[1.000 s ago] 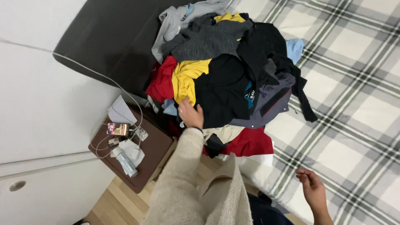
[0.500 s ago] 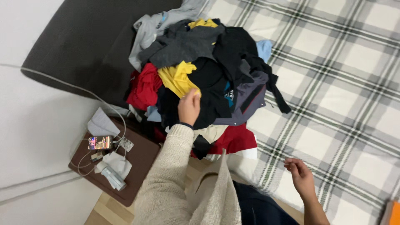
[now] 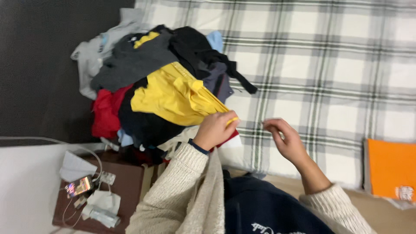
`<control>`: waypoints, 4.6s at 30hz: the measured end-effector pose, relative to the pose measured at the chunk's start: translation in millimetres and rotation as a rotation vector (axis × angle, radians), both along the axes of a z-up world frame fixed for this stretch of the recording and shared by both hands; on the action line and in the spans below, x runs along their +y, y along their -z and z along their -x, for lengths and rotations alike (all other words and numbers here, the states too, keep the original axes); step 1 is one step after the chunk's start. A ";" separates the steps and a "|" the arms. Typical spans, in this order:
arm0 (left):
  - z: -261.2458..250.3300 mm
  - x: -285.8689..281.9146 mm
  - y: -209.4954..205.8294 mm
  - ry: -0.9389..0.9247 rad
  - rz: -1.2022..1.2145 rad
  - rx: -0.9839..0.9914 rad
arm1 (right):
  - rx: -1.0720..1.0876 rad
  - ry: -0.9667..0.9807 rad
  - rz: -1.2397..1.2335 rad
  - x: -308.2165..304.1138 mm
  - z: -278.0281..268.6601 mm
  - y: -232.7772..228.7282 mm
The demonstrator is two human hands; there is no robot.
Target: The person picks up several shirts one by one from a pile on the bed, spreads each one out on the bed surface, and folds them into flat rectangles before stacking them together.
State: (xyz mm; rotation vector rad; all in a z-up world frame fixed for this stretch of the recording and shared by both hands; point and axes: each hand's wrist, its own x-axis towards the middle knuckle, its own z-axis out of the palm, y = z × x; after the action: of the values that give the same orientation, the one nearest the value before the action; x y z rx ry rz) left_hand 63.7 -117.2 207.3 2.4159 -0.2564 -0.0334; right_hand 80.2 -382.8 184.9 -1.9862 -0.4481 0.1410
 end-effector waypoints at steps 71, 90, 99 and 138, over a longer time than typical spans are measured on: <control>-54.8 -221.7 24.9 0.552 0.439 0.083 | -0.299 0.459 -0.017 -189.2 60.0 -50.3; -74.4 -128.4 74.4 0.507 0.612 0.425 | -0.127 0.689 0.219 -271.2 72.5 -101.0; -63.3 -125.1 54.2 0.681 0.620 0.631 | -0.010 0.747 0.168 -280.5 70.4 -103.3; -127.4 -56.8 -90.9 0.410 0.467 0.253 | -0.266 0.537 0.693 -296.6 56.8 -107.9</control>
State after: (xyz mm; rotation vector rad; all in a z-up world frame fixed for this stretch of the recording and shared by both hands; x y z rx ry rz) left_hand 191.1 -174.0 298.2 1.8409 -0.5693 -0.4143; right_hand 23.4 -679.4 292.8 -2.7510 -0.0003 -0.3571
